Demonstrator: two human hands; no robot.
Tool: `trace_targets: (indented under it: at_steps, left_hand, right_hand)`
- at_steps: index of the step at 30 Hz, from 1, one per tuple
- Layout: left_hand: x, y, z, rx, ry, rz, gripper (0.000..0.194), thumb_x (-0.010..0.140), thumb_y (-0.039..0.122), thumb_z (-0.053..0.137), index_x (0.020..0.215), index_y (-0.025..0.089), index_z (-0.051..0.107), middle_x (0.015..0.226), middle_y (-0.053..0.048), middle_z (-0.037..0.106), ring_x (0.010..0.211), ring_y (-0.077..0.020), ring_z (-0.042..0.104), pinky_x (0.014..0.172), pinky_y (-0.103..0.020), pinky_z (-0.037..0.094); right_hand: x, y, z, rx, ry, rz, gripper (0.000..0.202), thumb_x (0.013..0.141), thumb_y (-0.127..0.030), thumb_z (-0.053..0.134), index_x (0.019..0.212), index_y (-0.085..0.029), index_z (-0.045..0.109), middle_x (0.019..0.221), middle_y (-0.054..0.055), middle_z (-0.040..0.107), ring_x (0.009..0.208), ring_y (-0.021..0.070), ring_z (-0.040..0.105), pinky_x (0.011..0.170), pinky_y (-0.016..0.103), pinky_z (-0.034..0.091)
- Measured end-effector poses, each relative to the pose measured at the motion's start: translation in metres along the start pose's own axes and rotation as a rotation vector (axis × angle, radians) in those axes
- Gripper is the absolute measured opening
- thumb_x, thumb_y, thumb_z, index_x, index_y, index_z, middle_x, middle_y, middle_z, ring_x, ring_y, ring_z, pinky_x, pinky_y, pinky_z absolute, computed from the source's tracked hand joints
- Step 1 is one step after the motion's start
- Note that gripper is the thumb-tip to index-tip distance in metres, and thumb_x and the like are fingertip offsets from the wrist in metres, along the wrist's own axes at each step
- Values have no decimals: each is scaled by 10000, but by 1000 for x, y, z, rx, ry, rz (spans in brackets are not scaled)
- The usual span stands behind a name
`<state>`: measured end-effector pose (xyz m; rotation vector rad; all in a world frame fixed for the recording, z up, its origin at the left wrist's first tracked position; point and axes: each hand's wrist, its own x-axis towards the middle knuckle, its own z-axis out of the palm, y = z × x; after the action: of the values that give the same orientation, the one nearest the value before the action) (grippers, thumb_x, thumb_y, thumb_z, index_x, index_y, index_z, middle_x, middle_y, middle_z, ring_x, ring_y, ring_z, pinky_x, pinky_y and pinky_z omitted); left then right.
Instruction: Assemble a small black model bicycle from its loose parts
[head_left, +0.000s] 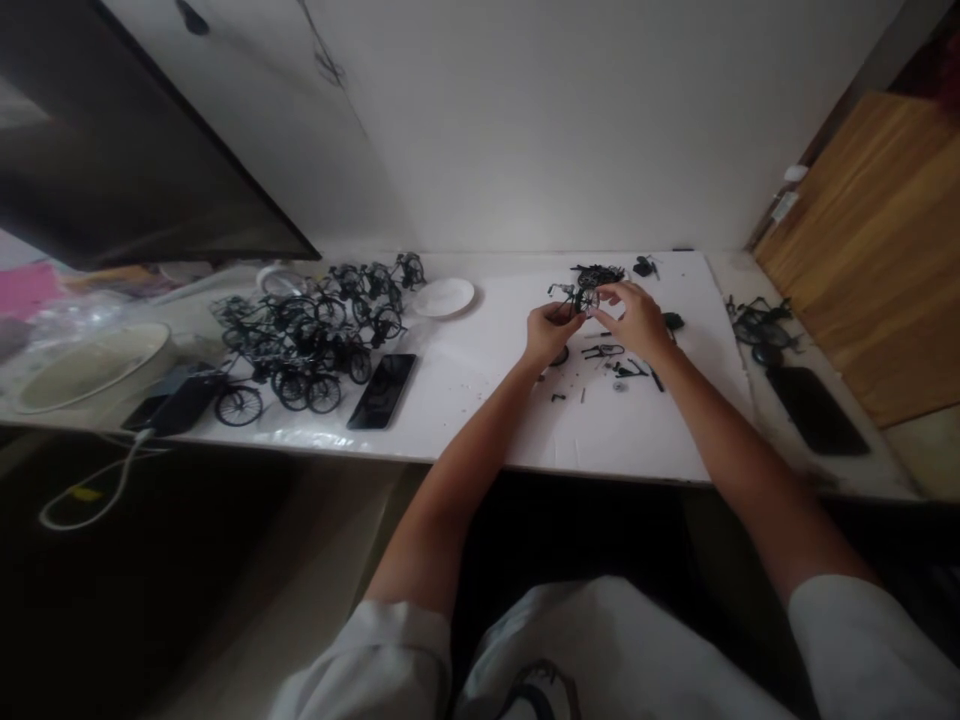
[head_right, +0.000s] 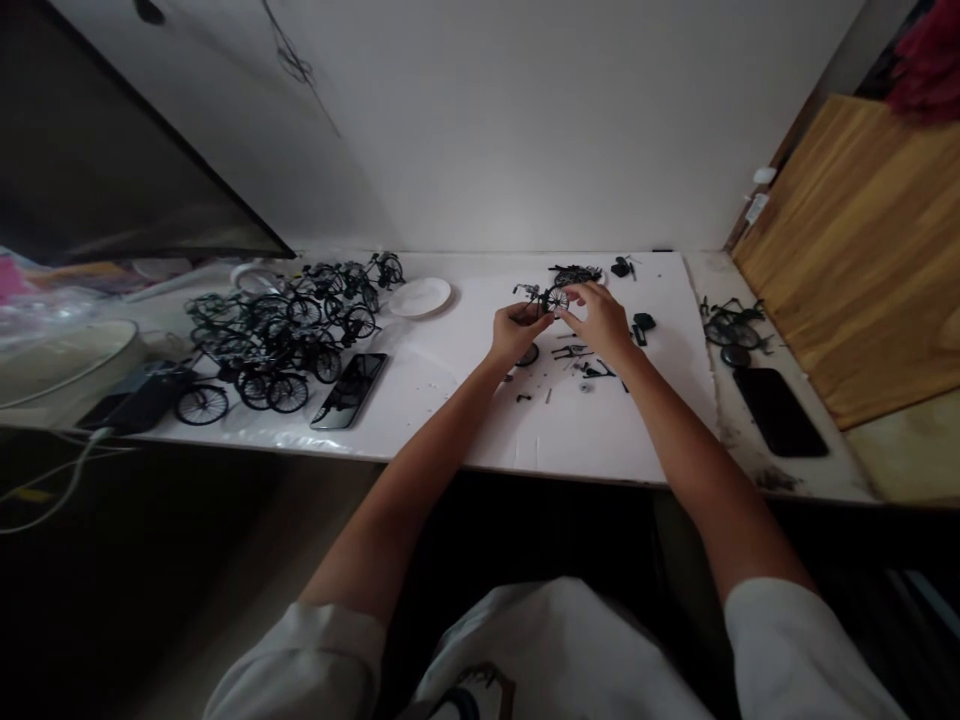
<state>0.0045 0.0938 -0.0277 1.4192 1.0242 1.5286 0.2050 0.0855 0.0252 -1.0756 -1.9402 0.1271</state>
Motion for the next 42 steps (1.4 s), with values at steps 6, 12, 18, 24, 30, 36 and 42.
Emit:
trace_targets:
  at_steps: [6,12,18,24,30,36,42]
  left_hand:
    - [-2,0,-1,121,-22,91,364,789,474,880,754,158,702,688,-5,628,640,-106,510,609,-244,404]
    - [-7,10,-1,144,-50,101,324,783,458,854,779,160,726,735,-32,691,655,-131,556,640,-271,448]
    - [-9,13,-1,204,-82,143,289,793,441,851,845,165,784,830,-65,780,743,-182,678,731,-300,538]
    - [-9,10,-1,256,-98,167,283,811,445,840,855,169,794,825,-60,779,755,-191,686,741,-306,539]
    - [-9,12,-2,256,-67,156,282,804,440,822,811,162,771,769,-34,730,695,-154,618,683,-280,474]
    - [-9,14,-2,215,-99,165,280,797,442,844,821,170,781,777,-40,726,700,-162,611,704,-299,489]
    - [-10,15,0,200,-140,147,279,777,436,851,836,168,795,790,-46,745,709,-166,630,702,-300,517]
  right_hand:
    - [-15,8,10,-53,25,27,191,985,-318,717,1123,-210,792,1083,129,819,1026,311,739,956,471,606]
    - [-19,17,16,42,82,20,233,1005,-427,681,1037,-235,810,1039,122,838,992,324,749,958,494,598]
    - [-23,18,17,7,52,35,281,1026,-466,619,924,-248,763,968,116,810,980,316,709,949,484,562]
    - [-26,22,21,100,-24,122,604,1082,-690,432,750,-250,680,837,98,773,868,280,695,879,444,548]
    - [-26,21,26,197,127,222,693,1055,-832,344,991,-240,696,940,115,792,875,269,738,881,431,583]
    - [-25,30,34,317,145,228,770,933,-898,556,1335,-245,632,1214,163,793,1025,303,748,996,497,608]
    - [-26,31,36,293,185,274,716,918,-902,572,1158,-238,692,1149,170,807,999,311,739,1002,511,603]
